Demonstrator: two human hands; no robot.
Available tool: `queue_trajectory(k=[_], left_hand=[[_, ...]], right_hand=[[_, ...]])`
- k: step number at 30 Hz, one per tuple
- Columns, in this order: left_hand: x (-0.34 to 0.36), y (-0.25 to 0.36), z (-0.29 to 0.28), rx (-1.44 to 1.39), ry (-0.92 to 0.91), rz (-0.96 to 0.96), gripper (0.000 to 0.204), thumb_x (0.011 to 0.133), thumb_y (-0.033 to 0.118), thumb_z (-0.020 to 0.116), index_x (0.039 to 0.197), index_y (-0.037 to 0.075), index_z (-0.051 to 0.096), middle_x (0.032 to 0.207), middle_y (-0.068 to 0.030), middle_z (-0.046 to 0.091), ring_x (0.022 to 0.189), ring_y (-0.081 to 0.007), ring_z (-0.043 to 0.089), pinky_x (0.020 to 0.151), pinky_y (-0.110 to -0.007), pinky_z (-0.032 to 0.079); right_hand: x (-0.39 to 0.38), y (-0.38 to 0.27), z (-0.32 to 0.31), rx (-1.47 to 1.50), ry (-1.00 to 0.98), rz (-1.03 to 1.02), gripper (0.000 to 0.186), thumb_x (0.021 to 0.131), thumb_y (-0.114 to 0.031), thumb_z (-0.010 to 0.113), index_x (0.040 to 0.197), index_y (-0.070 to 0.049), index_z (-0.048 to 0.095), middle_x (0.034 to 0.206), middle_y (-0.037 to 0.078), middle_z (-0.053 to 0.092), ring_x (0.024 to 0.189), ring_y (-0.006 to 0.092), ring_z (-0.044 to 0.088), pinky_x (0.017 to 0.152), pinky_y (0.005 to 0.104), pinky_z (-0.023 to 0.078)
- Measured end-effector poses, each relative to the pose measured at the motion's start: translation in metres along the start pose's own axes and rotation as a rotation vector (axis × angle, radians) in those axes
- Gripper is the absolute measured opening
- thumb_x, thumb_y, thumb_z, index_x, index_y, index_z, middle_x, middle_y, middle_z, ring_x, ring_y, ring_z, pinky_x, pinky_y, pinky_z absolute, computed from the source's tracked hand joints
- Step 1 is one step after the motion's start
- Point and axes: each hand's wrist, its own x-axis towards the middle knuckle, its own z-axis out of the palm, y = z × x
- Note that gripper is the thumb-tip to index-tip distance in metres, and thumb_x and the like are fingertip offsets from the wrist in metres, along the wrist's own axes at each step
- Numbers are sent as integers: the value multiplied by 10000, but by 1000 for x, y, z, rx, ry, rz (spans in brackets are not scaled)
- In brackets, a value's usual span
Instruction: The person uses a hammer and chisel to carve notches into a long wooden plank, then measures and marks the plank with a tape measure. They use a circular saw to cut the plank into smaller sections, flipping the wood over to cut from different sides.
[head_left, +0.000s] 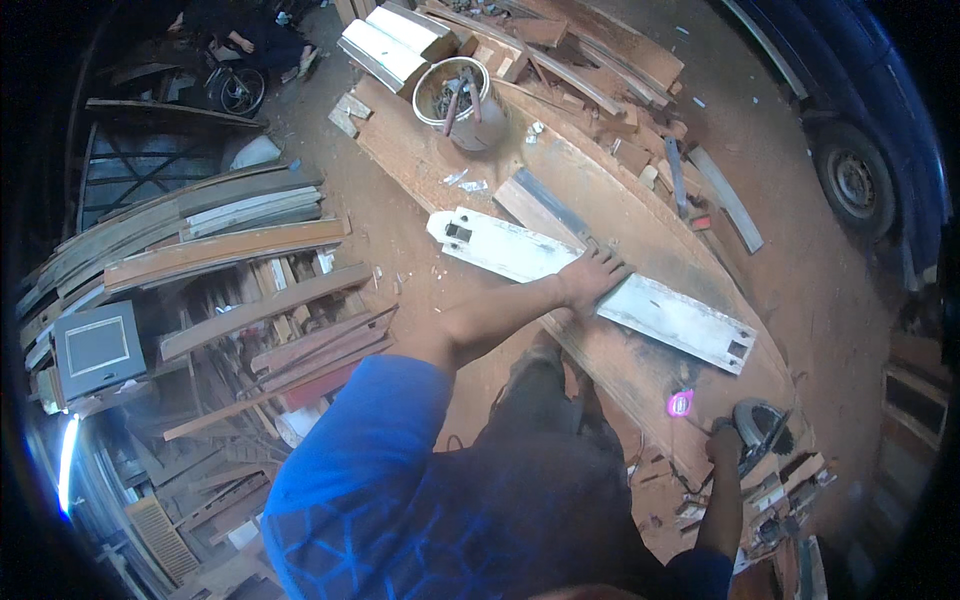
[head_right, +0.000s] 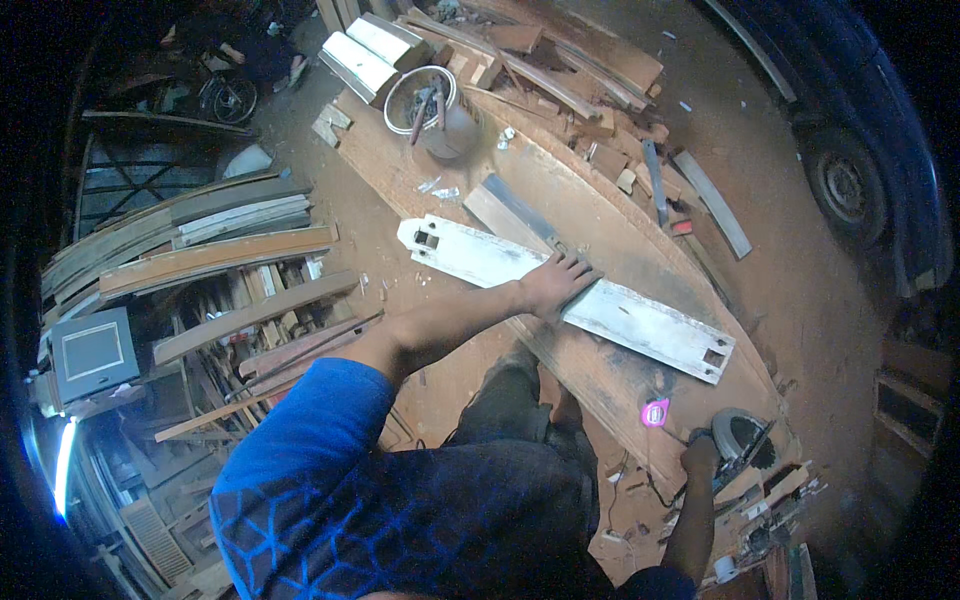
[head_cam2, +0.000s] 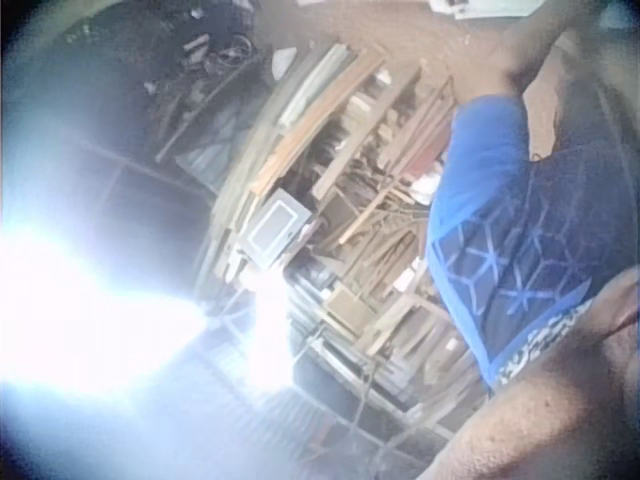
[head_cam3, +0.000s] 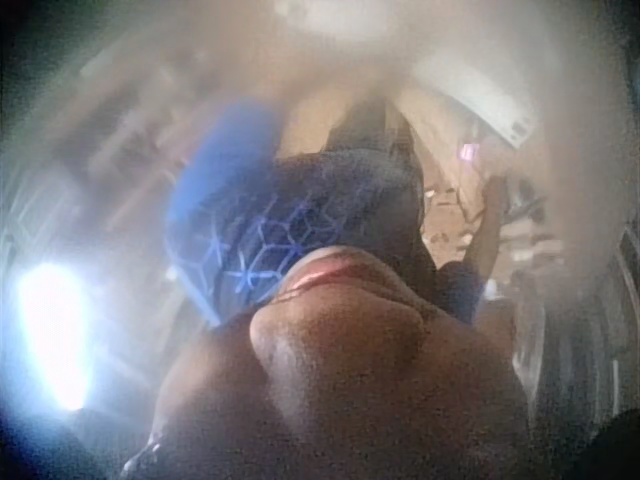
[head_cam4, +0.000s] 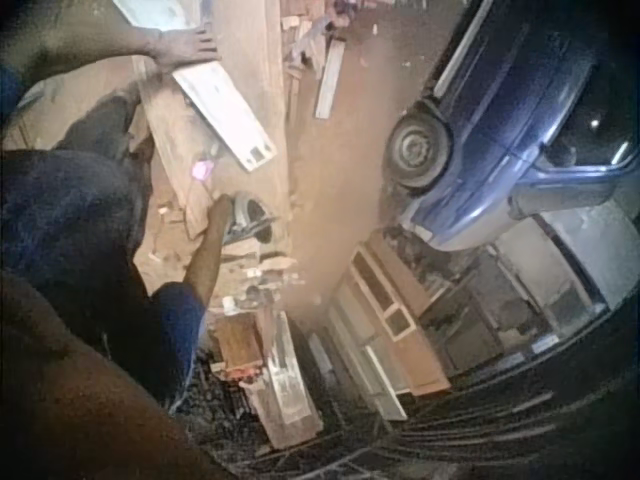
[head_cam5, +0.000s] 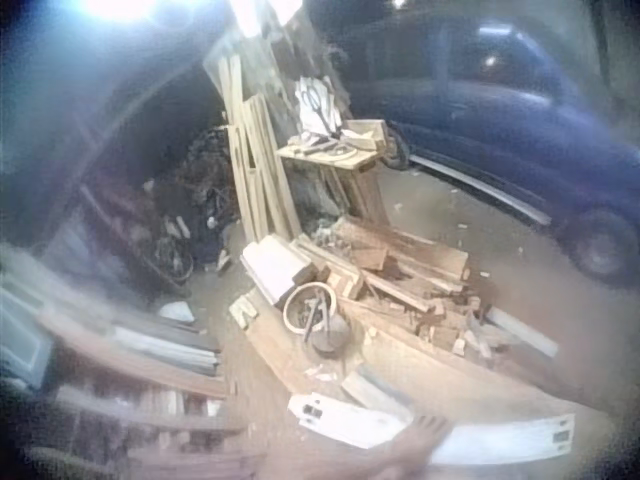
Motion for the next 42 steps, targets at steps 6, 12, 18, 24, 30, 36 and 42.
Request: queue_trajectory(k=[6, 12, 18, 24, 30, 36, 42], left_hand=[[17, -5, 28, -202, 173, -83, 882, 790, 674, 691, 1326, -14, 556, 1275, -277, 585, 1231, -459, 528, 1068, -536, 398], [45, 26, 42, -176, 279, -441, 549, 993, 533, 469, 1117, 46, 691, 1168, -242, 655, 1153, -394, 589, 1024, -514, 415], [46, 25, 47, -54, 341, -444, 544, 984, 529, 485, 1093, 53, 724, 1085, -228, 683, 1096, -388, 612, 1067, -517, 383], [44, 21, 54, 0, 378, -411, 537, 970, 535, 516, 1051, 53, 739, 1038, -218, 692, 1062, -385, 622, 1061, -506, 391], [45, 27, 53, -63, 392, -412, 540, 976, 538, 517, 1037, 53, 745, 1024, -212, 698, 1063, -383, 622, 1045, -508, 401], [44, 35, 61, -14, 695, -268, 376, 974, 379, 607, 1216, 99, 674, 1196, -181, 636, 1142, -373, 567, 1026, -553, 377], [59, 211, 113, -361, 301, 207, 332, 893, 279, 693, 1158, 81, 670, 1116, -172, 631, 1078, -349, 593, 918, -525, 471]], right_hand=[[-19, 10, -34, -3, 19, -43, 335, 812, -192, 713, 1117, -55, 704, 1168, 233, 702, 1115, 396, 672, 956, 490, 532], [-131, 39, -135, 354, 319, -47, 491, 942, -355, 682, 1174, 74, 636, 1168, 277, 697, 1118, 406, 674, 915, 483, 540], [-231, 20, -140, 1383, 480, -27, 336, 882, -252, 761, 1039, 29, 663, 741, 20, 620, 576, 149, 584, 513, 310, 468], [-259, -24, -102, 1667, 495, -69, 491, 881, -201, 740, 1307, -9, 587, 690, 5, 578, 494, 88, 478, 436, 263, 361], [-217, -8, -93, 818, 506, -353, 442, 885, -169, 715, 1257, 50, 620, 927, 191, 738, 864, 302, 725, 795, 411, 576], [-140, -8, -72, -52, 260, 58, 349, 929, -159, 598, 1247, -30, 662, 997, 219, 745, 925, 392, 740, 782, 447, 598], [-8, 47, 130, -354, 743, 61, 318, 1017, -183, 485, 1254, -31, 632, 1148, 210, 705, 1111, 354, 674, 942, 443, 528]])
